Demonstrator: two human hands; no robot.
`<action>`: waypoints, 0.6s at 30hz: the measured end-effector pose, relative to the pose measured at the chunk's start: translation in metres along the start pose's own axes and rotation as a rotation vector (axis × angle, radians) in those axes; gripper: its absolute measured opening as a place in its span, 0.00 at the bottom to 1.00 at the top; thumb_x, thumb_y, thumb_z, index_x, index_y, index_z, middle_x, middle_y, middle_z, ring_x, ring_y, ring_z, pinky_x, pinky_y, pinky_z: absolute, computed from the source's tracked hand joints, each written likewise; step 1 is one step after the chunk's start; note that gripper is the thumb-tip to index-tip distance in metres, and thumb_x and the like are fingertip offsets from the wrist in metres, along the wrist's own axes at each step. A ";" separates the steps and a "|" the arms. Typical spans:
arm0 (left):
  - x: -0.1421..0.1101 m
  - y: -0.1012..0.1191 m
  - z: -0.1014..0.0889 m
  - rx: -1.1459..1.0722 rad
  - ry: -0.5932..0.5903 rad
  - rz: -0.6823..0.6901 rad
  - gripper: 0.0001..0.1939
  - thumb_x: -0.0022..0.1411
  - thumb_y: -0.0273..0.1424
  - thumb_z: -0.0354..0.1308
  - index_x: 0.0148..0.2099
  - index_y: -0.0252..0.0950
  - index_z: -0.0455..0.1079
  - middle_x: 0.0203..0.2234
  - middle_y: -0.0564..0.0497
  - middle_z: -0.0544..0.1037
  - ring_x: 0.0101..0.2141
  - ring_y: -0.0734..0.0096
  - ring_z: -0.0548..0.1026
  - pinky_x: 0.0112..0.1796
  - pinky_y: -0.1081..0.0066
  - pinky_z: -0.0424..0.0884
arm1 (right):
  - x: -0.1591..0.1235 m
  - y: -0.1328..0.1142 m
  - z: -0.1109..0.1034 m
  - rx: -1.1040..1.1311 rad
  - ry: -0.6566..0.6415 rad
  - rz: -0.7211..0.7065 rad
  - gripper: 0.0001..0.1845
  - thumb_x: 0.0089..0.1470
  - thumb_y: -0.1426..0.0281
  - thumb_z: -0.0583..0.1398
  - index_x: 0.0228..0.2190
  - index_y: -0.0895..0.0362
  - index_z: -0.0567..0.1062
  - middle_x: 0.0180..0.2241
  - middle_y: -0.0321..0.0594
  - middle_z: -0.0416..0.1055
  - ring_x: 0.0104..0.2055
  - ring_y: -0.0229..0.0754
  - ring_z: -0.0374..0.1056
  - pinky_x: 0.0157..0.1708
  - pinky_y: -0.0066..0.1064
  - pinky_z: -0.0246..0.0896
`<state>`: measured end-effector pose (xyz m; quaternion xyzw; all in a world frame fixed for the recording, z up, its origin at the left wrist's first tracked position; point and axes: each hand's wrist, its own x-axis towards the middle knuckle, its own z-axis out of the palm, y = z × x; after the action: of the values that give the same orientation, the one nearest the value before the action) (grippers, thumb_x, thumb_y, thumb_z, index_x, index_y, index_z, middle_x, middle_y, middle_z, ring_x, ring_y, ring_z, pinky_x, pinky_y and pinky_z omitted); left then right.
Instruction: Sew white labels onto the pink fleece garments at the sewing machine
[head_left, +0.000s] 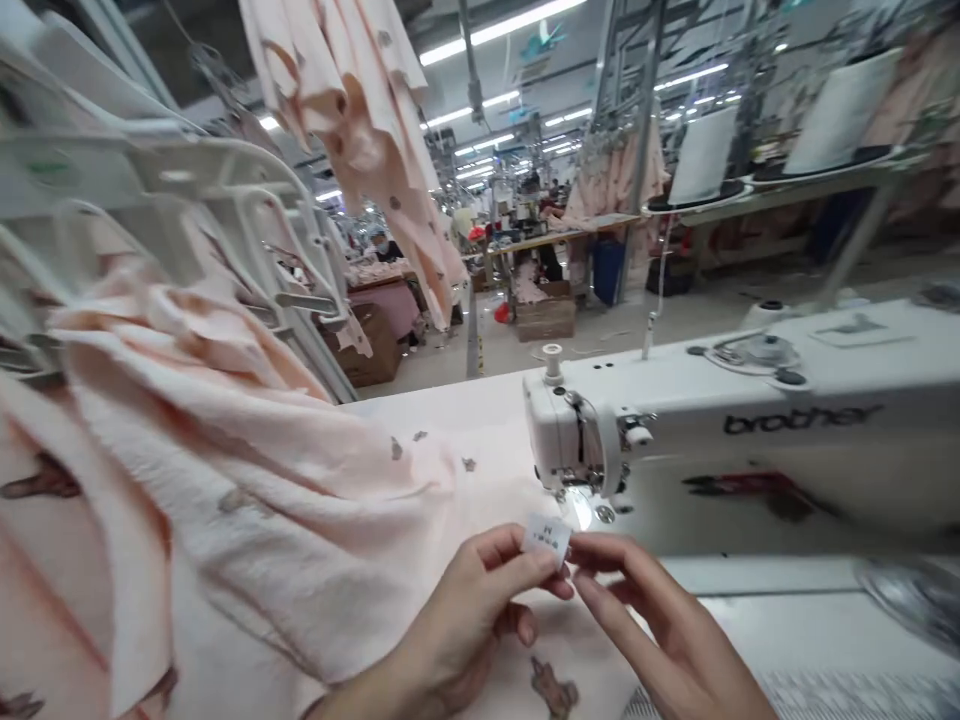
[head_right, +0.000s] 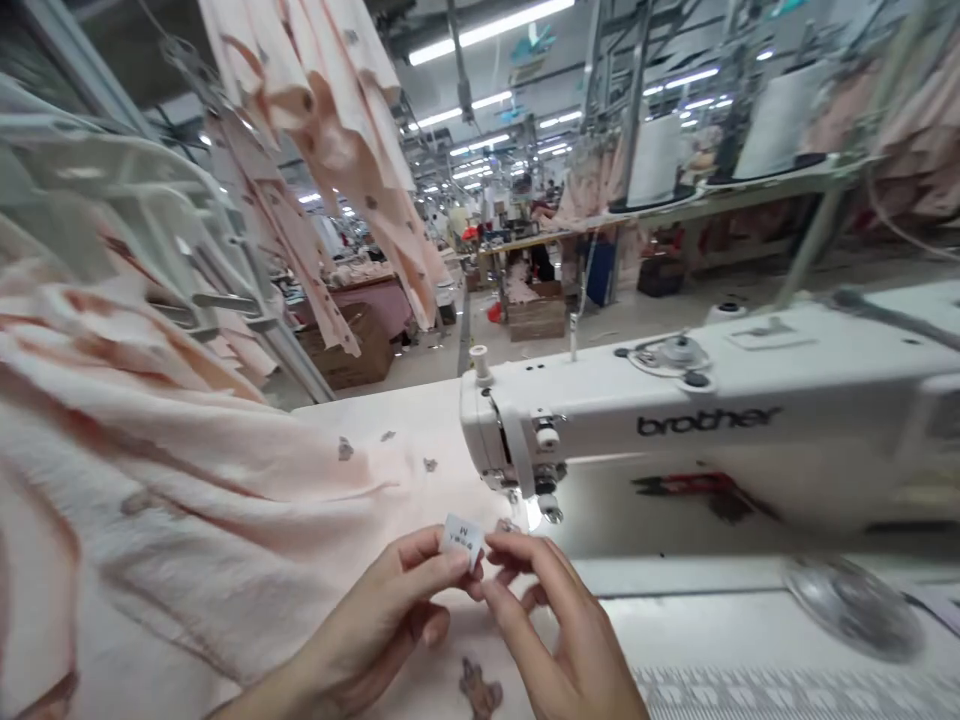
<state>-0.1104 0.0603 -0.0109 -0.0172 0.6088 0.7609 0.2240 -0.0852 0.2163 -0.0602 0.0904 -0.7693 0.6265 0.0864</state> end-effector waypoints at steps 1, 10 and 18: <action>0.000 -0.010 0.000 0.003 -0.019 -0.024 0.13 0.54 0.35 0.63 0.37 0.30 0.73 0.28 0.47 0.73 0.29 0.76 0.71 0.17 0.86 0.58 | 0.006 -0.005 0.000 0.025 -0.019 -0.017 0.13 0.58 0.58 0.52 0.38 0.51 0.69 0.39 0.37 0.69 0.39 0.38 0.67 0.36 0.24 0.64; 0.004 -0.006 -0.023 0.805 -0.010 0.190 0.14 0.52 0.35 0.63 0.42 0.35 0.71 0.35 0.47 0.74 0.35 0.69 0.71 0.30 0.76 0.64 | 0.007 -0.003 -0.010 -0.473 -0.230 -0.222 0.11 0.60 0.70 0.47 0.26 0.54 0.62 0.27 0.34 0.62 0.29 0.37 0.61 0.30 0.29 0.56; 0.009 -0.021 -0.014 0.216 -0.028 0.028 0.14 0.53 0.37 0.63 0.31 0.31 0.66 0.23 0.51 0.73 0.27 0.75 0.71 0.30 0.77 0.65 | 0.004 0.002 0.002 0.070 -0.078 0.075 0.11 0.57 0.60 0.54 0.39 0.53 0.66 0.36 0.36 0.68 0.36 0.37 0.66 0.33 0.27 0.60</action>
<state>-0.1144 0.0535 -0.0370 0.0261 0.6842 0.6940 0.2225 -0.0893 0.2148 -0.0616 0.0885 -0.7524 0.6520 0.0296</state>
